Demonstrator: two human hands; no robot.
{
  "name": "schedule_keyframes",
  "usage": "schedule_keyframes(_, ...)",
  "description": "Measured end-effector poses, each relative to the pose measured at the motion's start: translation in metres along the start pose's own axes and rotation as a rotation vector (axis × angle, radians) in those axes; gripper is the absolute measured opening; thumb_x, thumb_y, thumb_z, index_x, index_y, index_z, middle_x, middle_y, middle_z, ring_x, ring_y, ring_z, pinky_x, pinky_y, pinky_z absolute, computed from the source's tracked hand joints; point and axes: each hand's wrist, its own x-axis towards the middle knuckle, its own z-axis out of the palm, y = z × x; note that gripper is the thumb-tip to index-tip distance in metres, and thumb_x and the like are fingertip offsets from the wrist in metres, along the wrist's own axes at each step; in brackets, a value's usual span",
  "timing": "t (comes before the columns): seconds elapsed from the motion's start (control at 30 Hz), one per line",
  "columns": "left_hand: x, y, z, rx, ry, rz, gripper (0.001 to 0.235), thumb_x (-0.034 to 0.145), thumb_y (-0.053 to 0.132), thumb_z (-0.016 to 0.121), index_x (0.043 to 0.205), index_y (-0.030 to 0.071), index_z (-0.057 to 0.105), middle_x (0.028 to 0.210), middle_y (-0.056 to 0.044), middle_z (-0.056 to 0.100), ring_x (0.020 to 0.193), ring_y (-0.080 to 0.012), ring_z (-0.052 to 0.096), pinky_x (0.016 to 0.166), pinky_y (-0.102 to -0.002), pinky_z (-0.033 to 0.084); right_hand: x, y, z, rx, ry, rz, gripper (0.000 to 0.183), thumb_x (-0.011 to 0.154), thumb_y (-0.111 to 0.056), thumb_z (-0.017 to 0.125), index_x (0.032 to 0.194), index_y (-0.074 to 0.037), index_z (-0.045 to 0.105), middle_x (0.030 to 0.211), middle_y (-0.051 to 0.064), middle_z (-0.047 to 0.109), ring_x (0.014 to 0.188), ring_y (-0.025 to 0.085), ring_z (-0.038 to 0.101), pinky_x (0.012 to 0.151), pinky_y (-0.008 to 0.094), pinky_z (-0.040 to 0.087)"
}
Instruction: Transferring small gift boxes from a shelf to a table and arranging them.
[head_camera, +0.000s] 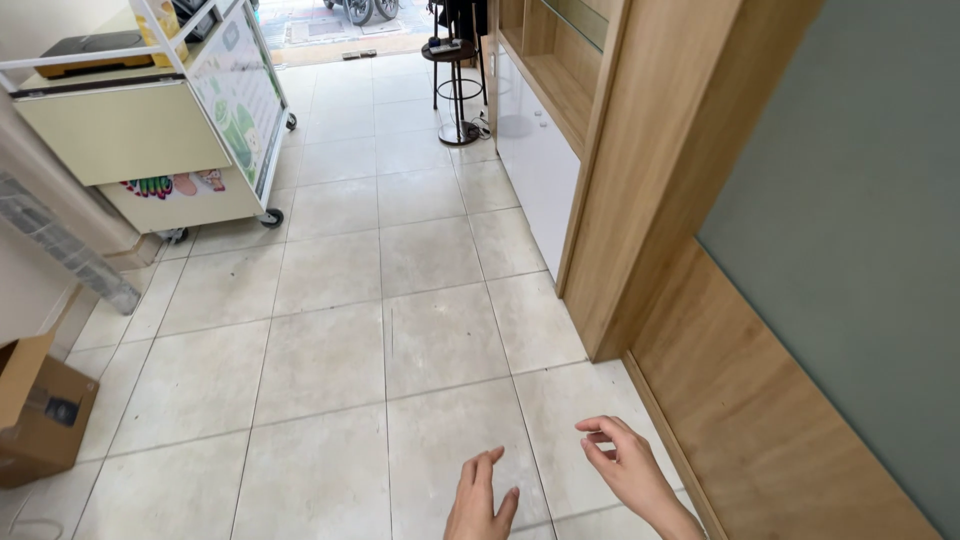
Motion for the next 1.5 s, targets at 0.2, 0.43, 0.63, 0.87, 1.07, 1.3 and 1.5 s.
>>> schedule_keyframes(0.2,0.158,0.016,-0.105,0.014,-0.066,-0.019,0.070,0.094,0.014,0.067,0.154,0.016,0.031,0.149,-0.011,0.039,0.143,-0.0334,0.044,0.113,-0.042,0.045,0.172,-0.044,0.029,0.006,0.093,-0.032,0.023,0.091,-0.016,0.068,0.111,-0.009,0.072,0.112,0.002,0.076,0.102,0.016,0.073,0.077,0.033,0.061)
schedule_keyframes(0.43,0.324,0.033,-0.166,-0.009,0.030,0.091,0.060,0.090,0.015,0.069,0.144,0.013,0.045,0.142,-0.012,0.050,0.136,-0.0333,0.052,0.109,-0.041,0.047,0.327,-0.104,0.050,0.047,0.100,-0.040,0.022,0.092,-0.017,0.067,0.112,-0.009,0.072,0.109,0.001,0.078,0.103,0.013,0.074,0.078,0.031,0.059)
schedule_keyframes(0.63,0.489,0.022,-0.160,-0.058,-0.086,0.281,0.056,0.089,0.016,0.073,0.140,0.013,0.052,0.138,-0.014,0.054,0.133,-0.0352,0.054,0.107,-0.042,0.047,0.471,-0.113,0.047,0.112,0.036,-0.021,0.019,0.093,-0.016,0.066,0.110,-0.009,0.073,0.106,0.000,0.077,0.101,0.012,0.073,0.080,0.031,0.058)
schedule_keyframes(0.87,0.685,0.056,-0.178,-0.057,-0.141,0.330,0.058,0.089,0.017,0.072,0.142,0.012,0.050,0.139,-0.014,0.053,0.133,-0.0340,0.054,0.107,-0.041,0.048,0.652,-0.129,0.012,0.123,0.064,-0.040,0.019,0.094,-0.016,0.065,0.109,-0.009,0.074,0.101,0.000,0.079,0.099,0.012,0.074,0.082,0.031,0.058)
schedule_keyframes(1.07,0.841,0.071,-0.175,-0.117,-0.152,0.456,0.061,0.086,0.014,0.074,0.142,0.010,0.050,0.135,-0.016,0.056,0.128,-0.0354,0.058,0.104,-0.042,0.051,0.779,-0.137,0.004,0.138,0.063,0.014,0.018,0.093,-0.015,0.067,0.109,-0.010,0.072,0.101,-0.001,0.077,0.093,0.012,0.074,0.077,0.032,0.060)
schedule_keyframes(1.3,1.018,0.038,-0.168,-0.082,-0.268,0.413,0.064,0.085,0.016,0.076,0.143,0.013,0.049,0.134,-0.015,0.057,0.123,-0.0319,0.063,0.105,-0.041,0.054,0.922,-0.121,0.004,0.094,0.107,-0.005,0.012,0.094,-0.011,0.069,0.104,-0.008,0.074,0.101,-0.001,0.077,0.097,0.010,0.075,0.082,0.031,0.060)
schedule_keyframes(1.5,1.169,0.078,-0.227,-0.034,-0.353,0.469,0.060,0.087,0.020,0.075,0.142,0.015,0.051,0.135,-0.015,0.056,0.124,-0.0328,0.062,0.104,-0.042,0.053,1.058,-0.149,-0.009,0.092,0.250,0.066,0.018,0.093,-0.011,0.069,0.111,-0.011,0.073,0.102,-0.001,0.077,0.095,0.011,0.075,0.082,0.030,0.060)
